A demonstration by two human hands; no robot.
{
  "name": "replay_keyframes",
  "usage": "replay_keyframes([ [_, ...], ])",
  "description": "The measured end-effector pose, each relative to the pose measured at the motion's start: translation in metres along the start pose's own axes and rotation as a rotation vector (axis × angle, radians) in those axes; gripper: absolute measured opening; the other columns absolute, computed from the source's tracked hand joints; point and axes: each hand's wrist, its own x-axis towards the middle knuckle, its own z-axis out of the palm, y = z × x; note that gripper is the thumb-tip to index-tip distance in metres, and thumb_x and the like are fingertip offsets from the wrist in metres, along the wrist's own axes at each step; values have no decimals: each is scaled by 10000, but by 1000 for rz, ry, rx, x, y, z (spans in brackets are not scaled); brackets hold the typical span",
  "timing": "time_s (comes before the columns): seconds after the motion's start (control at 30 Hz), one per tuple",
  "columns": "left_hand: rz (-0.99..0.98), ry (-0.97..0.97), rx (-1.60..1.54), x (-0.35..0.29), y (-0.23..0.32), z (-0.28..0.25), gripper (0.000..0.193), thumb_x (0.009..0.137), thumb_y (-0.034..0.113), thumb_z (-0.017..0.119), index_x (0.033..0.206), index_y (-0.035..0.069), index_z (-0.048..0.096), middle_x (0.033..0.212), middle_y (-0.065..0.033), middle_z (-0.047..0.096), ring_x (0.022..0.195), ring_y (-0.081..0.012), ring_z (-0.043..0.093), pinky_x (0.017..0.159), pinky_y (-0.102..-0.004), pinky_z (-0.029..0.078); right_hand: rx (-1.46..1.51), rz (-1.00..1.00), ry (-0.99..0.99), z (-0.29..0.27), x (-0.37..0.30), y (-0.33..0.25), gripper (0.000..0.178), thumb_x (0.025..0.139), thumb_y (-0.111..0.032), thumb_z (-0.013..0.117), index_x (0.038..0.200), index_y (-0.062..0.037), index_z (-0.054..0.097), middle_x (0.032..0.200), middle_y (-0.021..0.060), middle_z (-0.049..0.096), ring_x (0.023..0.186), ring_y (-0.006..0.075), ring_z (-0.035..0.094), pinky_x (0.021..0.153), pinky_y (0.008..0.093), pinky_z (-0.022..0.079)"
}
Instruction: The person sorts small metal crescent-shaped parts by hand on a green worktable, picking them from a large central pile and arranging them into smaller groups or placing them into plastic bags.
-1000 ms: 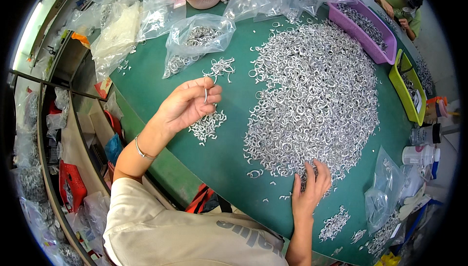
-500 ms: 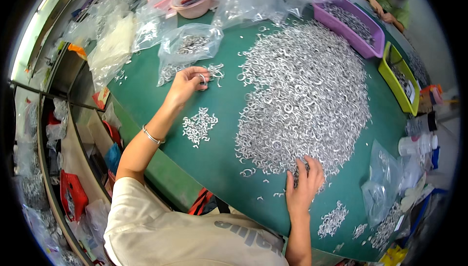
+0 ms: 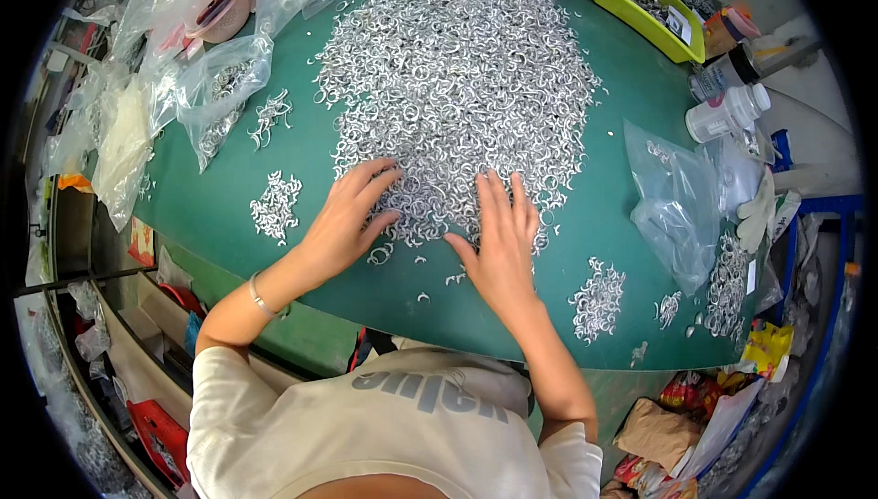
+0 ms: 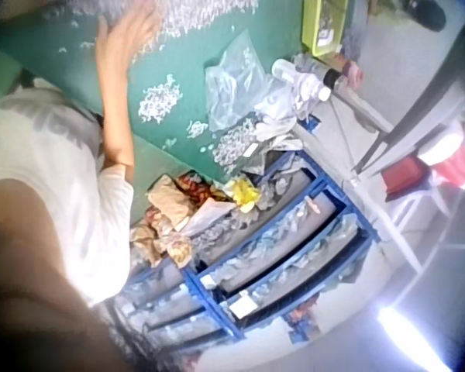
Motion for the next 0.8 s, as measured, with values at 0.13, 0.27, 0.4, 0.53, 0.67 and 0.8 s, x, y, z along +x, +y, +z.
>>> replay_keyframes([
  [0.13,-16,57,88,16,1,25,392,751,92,648,1116,49,511,1096,-102,483,997,-277,462,831,-380,349,-13,-131,-124,-2,-9,0,650,729,-157,677,1287,-5,381,1346,173,355,1268,363,295,998,484,268],
  [0.27,108,59,54,8,-3,28,214,766,35,609,973,41,553,971,-96,520,916,-274,488,769,-372,380,103,-160,-197,-14,-25,-2,565,738,-124,664,1247,-26,441,1292,146,434,1256,318,345,1027,441,269],
  [0.4,149,141,-99,-3,-6,22,184,772,-44,564,944,22,563,879,-112,540,835,-278,525,714,-350,424,272,-131,-108,-22,-29,13,403,740,-63,653,1127,-34,543,1143,135,547,1138,300,451,967,415,333],
  [0.53,-104,237,-339,1,6,12,215,781,-107,506,956,6,559,845,-128,536,737,-252,542,637,-314,441,301,32,148,-20,3,20,335,740,-17,634,1067,-16,561,1085,139,568,1027,301,494,890,395,381],
  [0.67,-58,146,-339,4,6,18,183,779,-76,544,937,7,581,827,-117,534,723,-258,540,626,-324,442,97,-12,206,-3,17,17,338,743,-44,641,1070,-16,559,1140,130,542,1115,315,463,944,413,341],
  [0.8,80,45,-92,-1,8,23,182,758,-7,602,936,29,599,810,-90,524,729,-246,524,640,-339,409,17,-89,107,-6,3,16,322,743,-54,643,1052,-16,562,1118,123,549,1103,299,474,924,394,348],
])
